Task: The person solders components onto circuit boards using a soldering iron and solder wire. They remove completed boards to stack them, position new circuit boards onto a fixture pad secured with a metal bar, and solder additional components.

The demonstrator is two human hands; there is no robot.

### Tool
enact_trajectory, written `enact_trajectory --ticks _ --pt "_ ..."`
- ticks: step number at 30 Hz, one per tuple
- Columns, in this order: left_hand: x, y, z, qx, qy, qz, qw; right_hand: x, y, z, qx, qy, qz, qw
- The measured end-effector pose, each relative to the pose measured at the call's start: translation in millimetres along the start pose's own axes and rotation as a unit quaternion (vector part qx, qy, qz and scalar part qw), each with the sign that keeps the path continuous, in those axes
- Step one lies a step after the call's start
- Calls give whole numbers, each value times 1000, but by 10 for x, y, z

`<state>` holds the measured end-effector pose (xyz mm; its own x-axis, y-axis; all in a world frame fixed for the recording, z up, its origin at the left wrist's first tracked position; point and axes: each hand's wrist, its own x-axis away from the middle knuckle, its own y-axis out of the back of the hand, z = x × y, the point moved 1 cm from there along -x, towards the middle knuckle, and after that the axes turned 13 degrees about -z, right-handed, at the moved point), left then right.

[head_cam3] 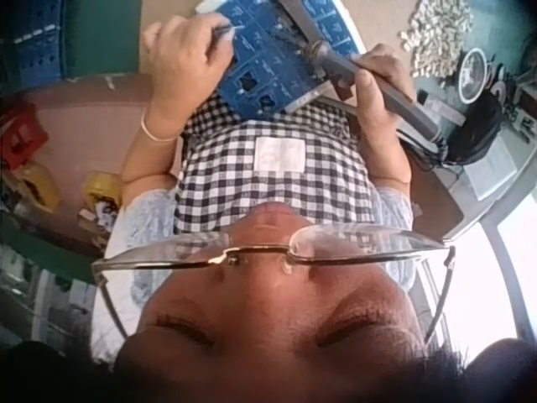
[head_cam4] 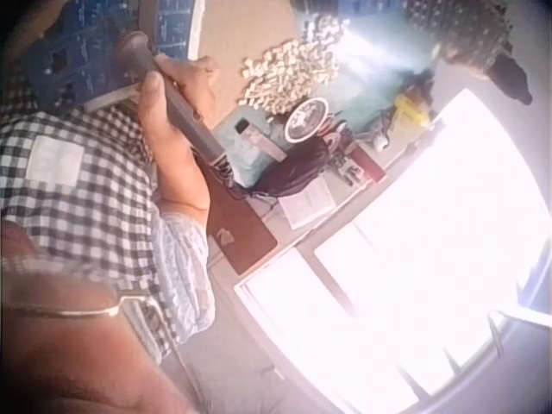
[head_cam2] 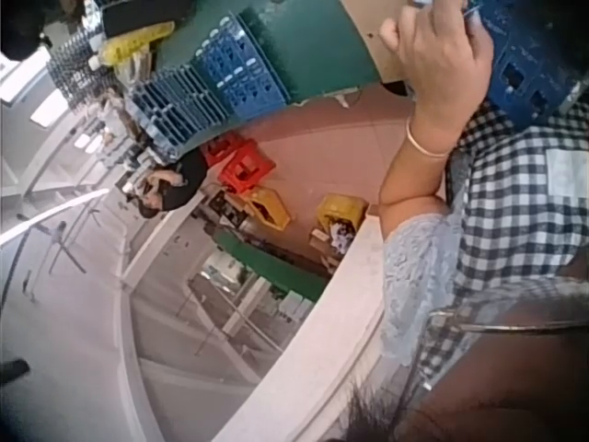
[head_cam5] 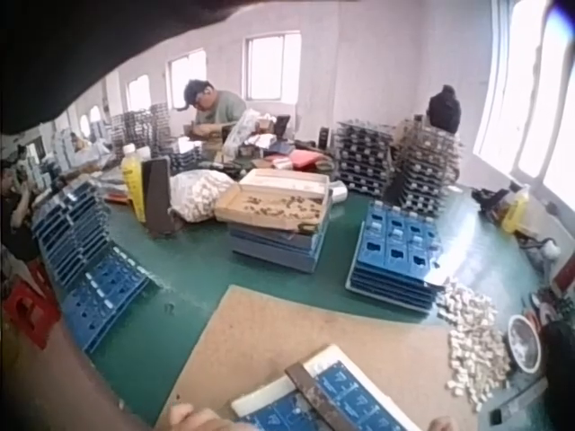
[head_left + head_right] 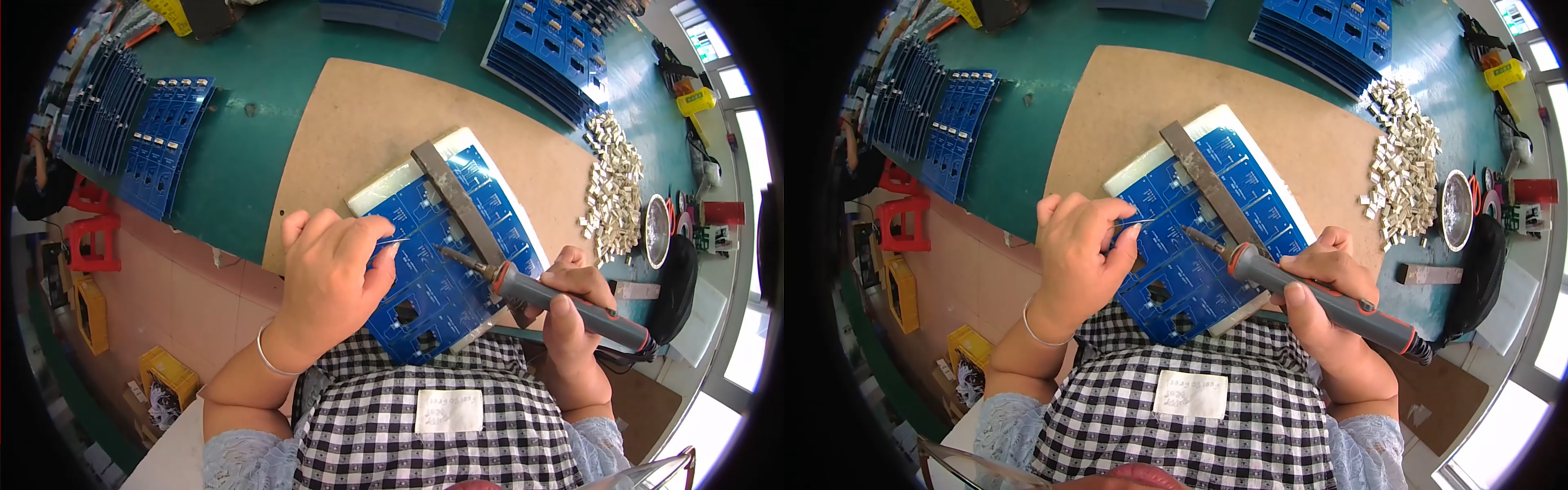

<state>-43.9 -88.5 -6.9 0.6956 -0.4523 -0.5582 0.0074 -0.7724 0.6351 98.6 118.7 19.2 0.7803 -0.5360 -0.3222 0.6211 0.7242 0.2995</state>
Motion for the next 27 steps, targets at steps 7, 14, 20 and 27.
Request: enact_trajectory --ticks 7,14,20,27 --pt "20 -63 10 -25 -47 32 998 -63 -64 28 -1 4 54 999" --pt "8 -36 61 -33 -56 17 998 -60 -110 36 -12 -17 65 998" --pt "8 -65 77 -23 -55 17 998 -98 -160 38 1 0 82 997" --pt "-11 -85 103 -26 -60 22 998 -105 -215 35 3 -2 82 997"
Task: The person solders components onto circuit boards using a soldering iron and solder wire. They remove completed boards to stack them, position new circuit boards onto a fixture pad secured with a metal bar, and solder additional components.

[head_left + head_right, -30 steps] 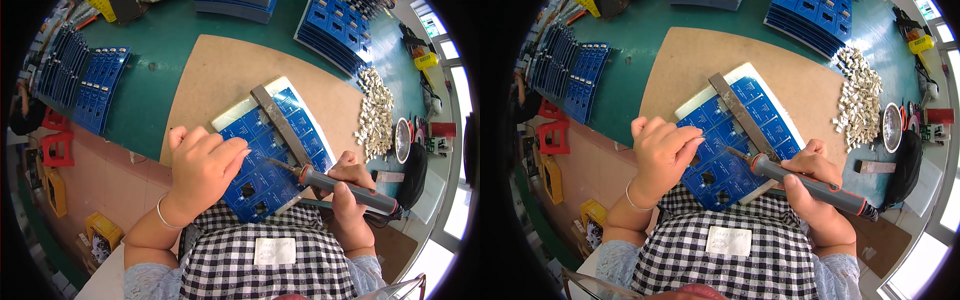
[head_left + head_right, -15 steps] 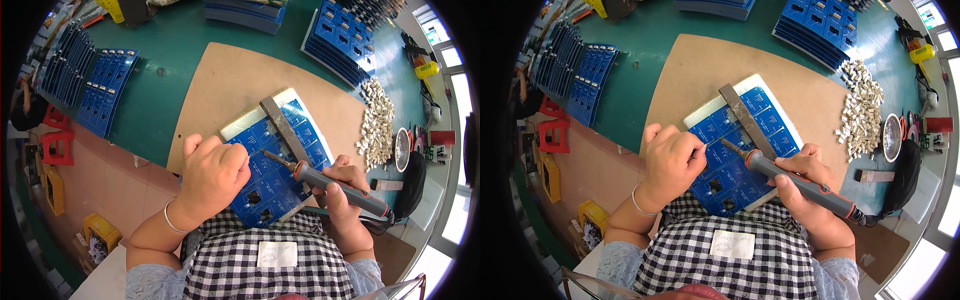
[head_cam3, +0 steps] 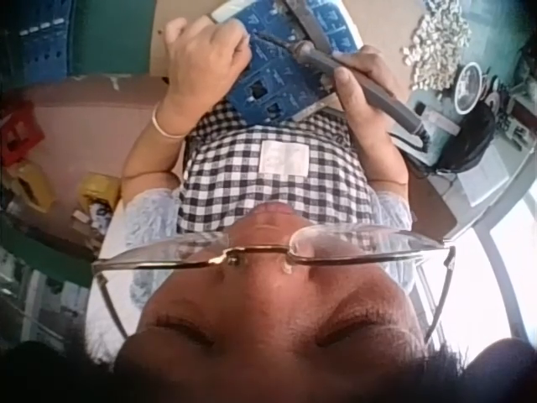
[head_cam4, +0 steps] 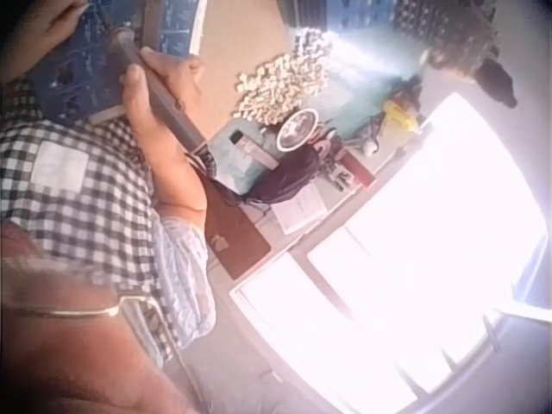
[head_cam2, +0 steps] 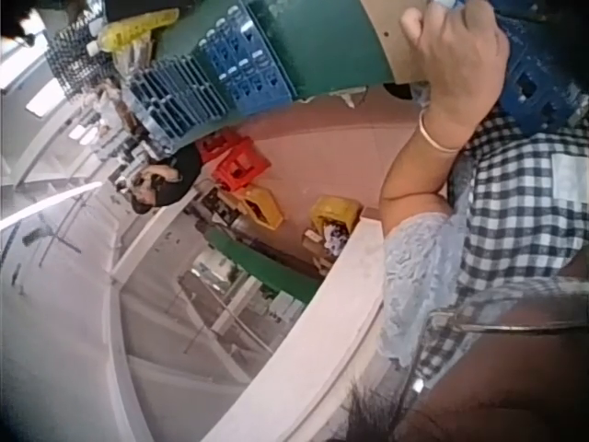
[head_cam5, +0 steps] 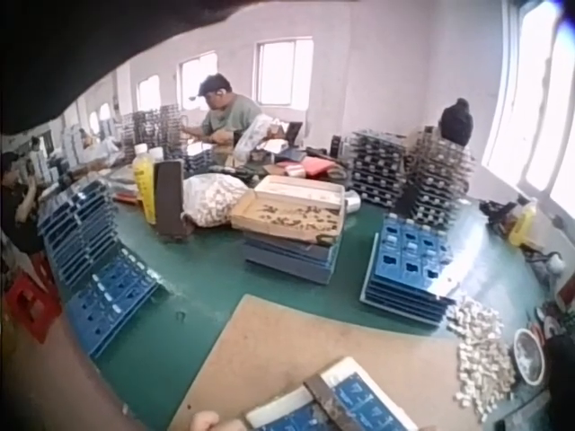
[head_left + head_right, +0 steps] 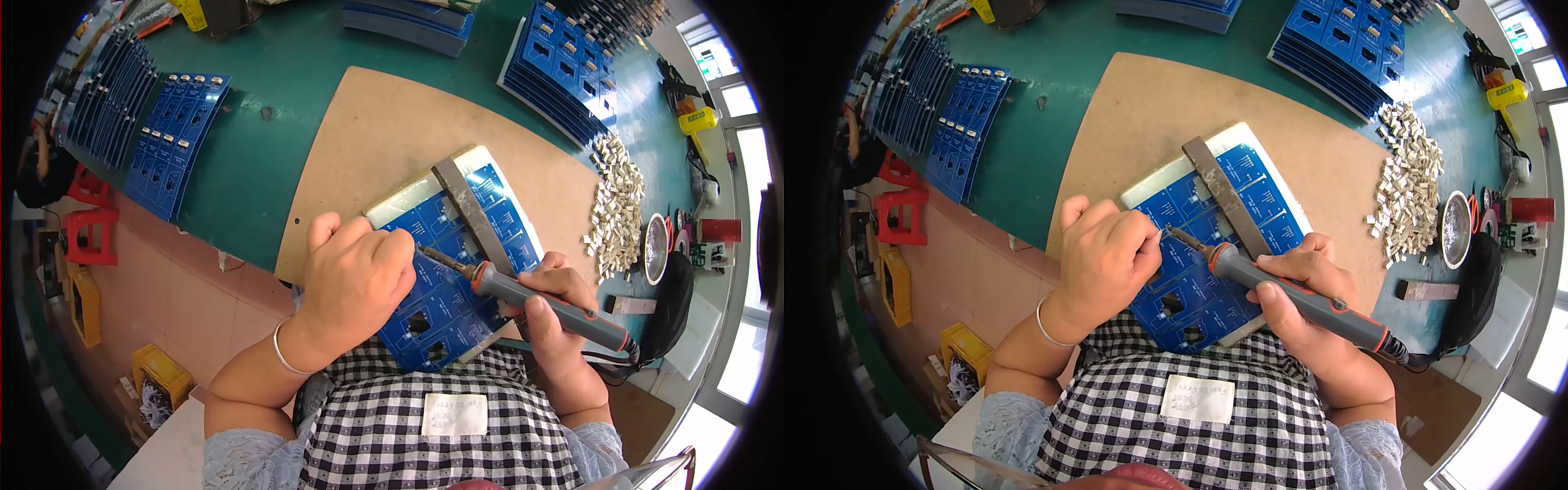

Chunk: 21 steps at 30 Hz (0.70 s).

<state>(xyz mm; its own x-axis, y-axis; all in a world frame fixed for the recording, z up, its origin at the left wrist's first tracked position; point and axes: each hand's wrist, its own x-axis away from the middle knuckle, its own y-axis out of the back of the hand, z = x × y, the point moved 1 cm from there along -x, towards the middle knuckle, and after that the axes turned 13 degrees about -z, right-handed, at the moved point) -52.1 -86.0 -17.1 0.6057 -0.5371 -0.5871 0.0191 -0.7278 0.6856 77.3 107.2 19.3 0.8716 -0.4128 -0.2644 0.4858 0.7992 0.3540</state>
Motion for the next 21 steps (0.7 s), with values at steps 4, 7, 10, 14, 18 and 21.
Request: enact_trajectory --ticks 4,7,10,14,18,21 --pt "6 -15 -29 -1 0 13 1000 26 21 9 -18 -13 -17 1000" --pt "8 -34 -39 3 -6 4 1000 29 41 5 -16 -15 -20 1000" --pt "-2 -43 -36 1 -3 2 1000 32 39 8 -13 -19 -19 1000" --pt "-42 -51 -16 -1 3 13 1000 9 27 1 0 -16 -14 1000" --pt "-95 -55 2 -11 10 30 999 4 9 6 -6 -42 -16 999" --pt "-131 -58 22 -10 15 29 999 -4 -6 2 1 -16 -18 1000"
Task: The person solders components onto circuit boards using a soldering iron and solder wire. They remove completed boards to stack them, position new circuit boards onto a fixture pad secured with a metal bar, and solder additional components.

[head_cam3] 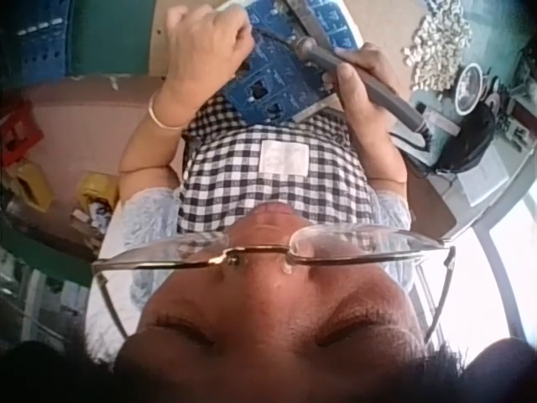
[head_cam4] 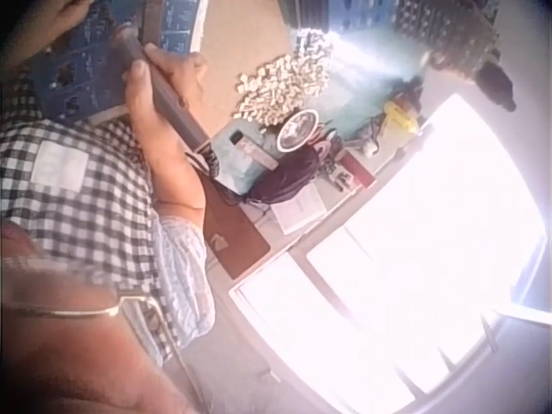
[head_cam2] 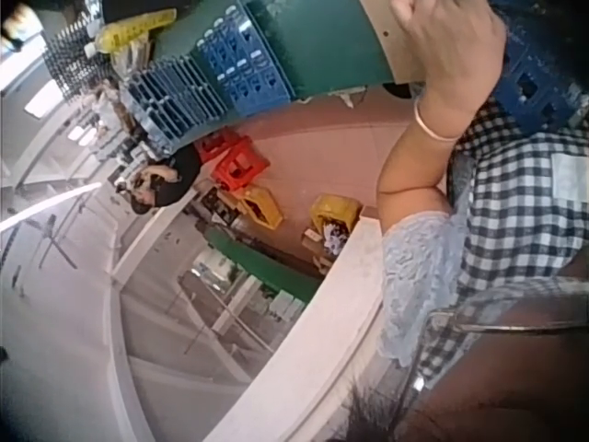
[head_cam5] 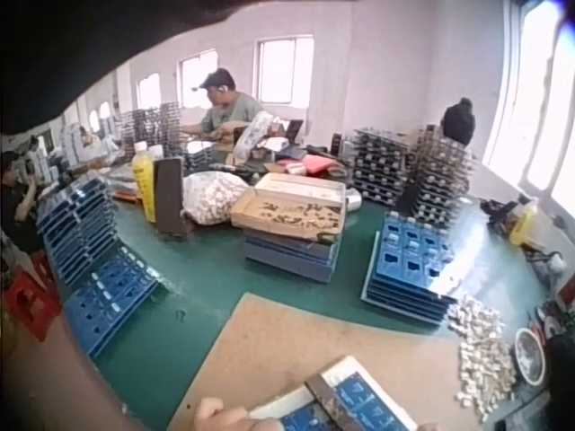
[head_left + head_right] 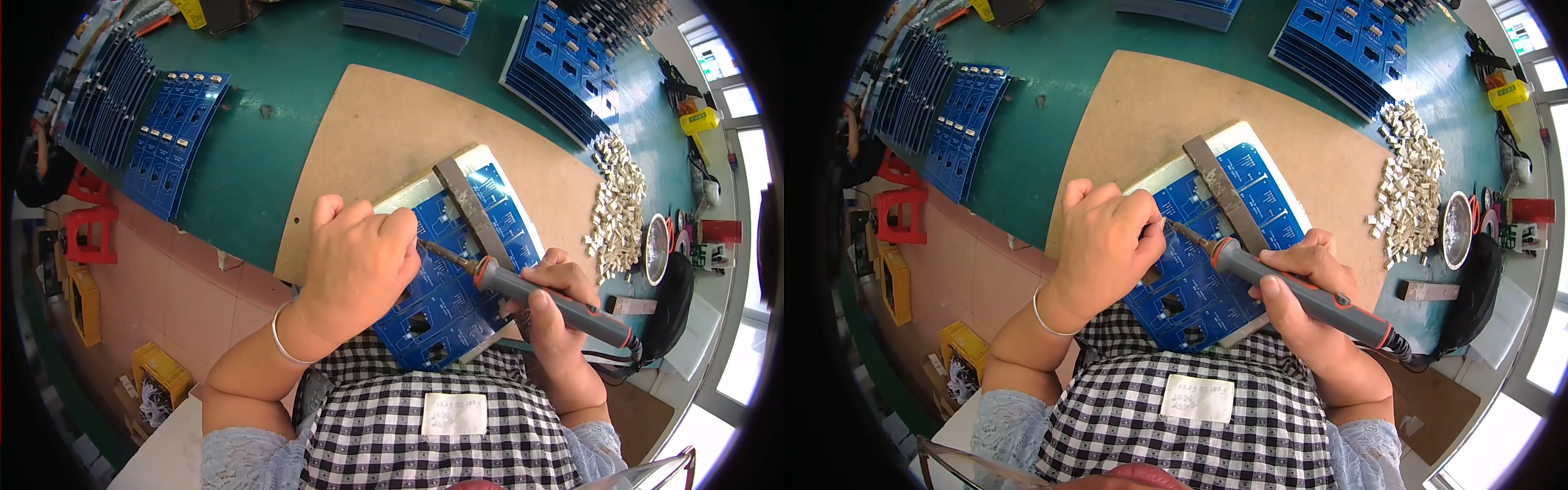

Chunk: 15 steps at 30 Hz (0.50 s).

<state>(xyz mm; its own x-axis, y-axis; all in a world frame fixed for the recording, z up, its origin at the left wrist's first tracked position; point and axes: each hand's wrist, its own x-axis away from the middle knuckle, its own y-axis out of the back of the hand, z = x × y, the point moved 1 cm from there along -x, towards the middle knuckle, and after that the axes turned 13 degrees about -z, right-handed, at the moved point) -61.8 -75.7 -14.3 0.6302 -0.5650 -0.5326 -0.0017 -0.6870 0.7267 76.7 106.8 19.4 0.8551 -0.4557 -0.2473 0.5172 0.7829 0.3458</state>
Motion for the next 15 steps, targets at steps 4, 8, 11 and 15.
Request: enact_trajectory --ticks 4,8,11,15 --pt "-24 45 22 -4 -3 -36 999 14 25 -5 3 -10 -6 1000" --pt "30 219 97 40 24 -47 998 23 41 -3 -8 10 -11 1000" --pt "104 280 99 46 49 -65 996 24 42 -6 7 24 -25 999" --pt "187 284 77 99 152 -64 981 23 53 -1 -4 4 -42 999"
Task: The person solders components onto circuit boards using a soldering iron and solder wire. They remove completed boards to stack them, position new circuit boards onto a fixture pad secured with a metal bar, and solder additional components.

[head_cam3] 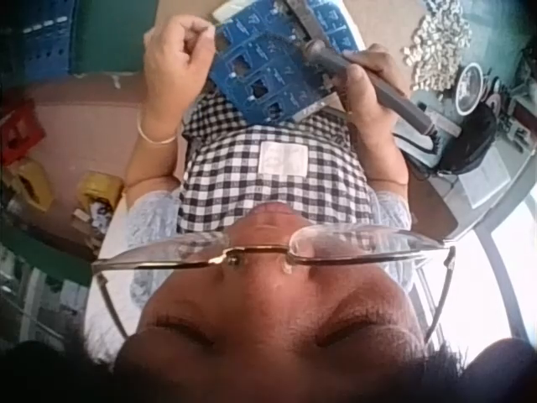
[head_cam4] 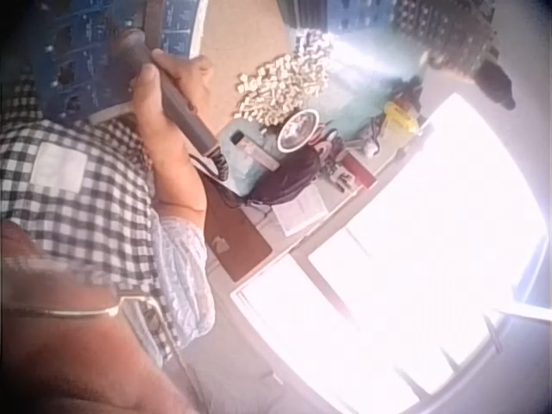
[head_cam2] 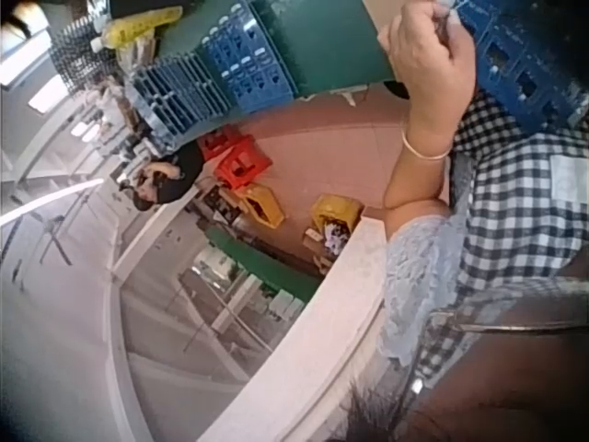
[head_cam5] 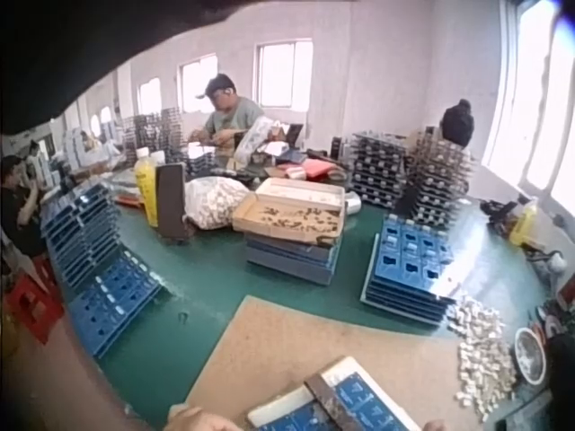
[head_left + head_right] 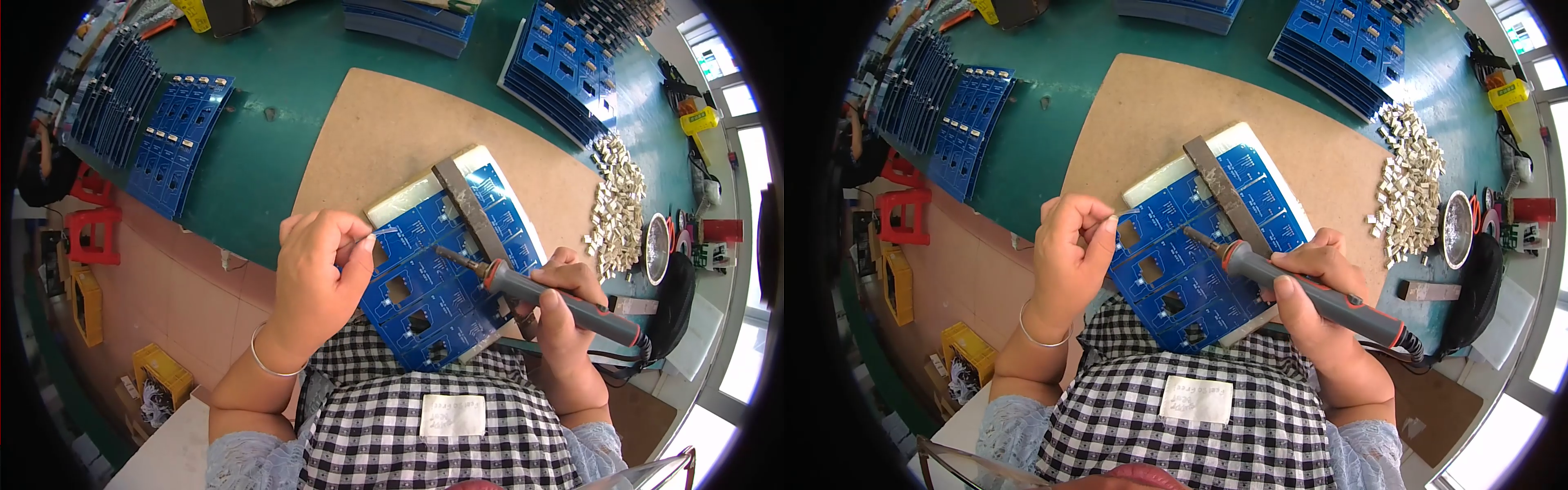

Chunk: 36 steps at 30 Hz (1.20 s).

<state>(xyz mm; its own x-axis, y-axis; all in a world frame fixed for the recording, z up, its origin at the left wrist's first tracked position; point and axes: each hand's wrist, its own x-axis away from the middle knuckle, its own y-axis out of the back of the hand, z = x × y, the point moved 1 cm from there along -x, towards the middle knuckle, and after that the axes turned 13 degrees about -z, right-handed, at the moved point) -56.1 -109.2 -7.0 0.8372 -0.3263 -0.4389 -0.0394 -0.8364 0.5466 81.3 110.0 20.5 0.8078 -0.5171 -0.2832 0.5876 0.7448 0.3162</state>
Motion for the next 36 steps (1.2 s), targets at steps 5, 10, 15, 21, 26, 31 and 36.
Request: enact_trajectory --ticks 5,10,15,21,26,31,36 --pt "17 -59 -53 -39 -86 2 995 -10 -23 -33 14 12 7 1000" --pt "11 -113 -96 -96 -142 0 985 25 -20 -50 13 -23 4 1000" --pt "6 -84 -80 -110 -159 -4 981 8 6 -70 -1 2 20 1000" --pt "7 -116 -59 -74 -111 -18 991 -14 33 -25 6 3 16 1000" --pt "15 -152 -74 -77 -142 -9 987 -18 -3 -1 14 -29 -16 999" --pt "-26 -198 -104 -78 -156 -8 985 -24 6 4 15 -24 -22 999" --pt "-11 -245 -118 -91 -176 -4 980 -29 -15 20 22 -20 -2 1000"
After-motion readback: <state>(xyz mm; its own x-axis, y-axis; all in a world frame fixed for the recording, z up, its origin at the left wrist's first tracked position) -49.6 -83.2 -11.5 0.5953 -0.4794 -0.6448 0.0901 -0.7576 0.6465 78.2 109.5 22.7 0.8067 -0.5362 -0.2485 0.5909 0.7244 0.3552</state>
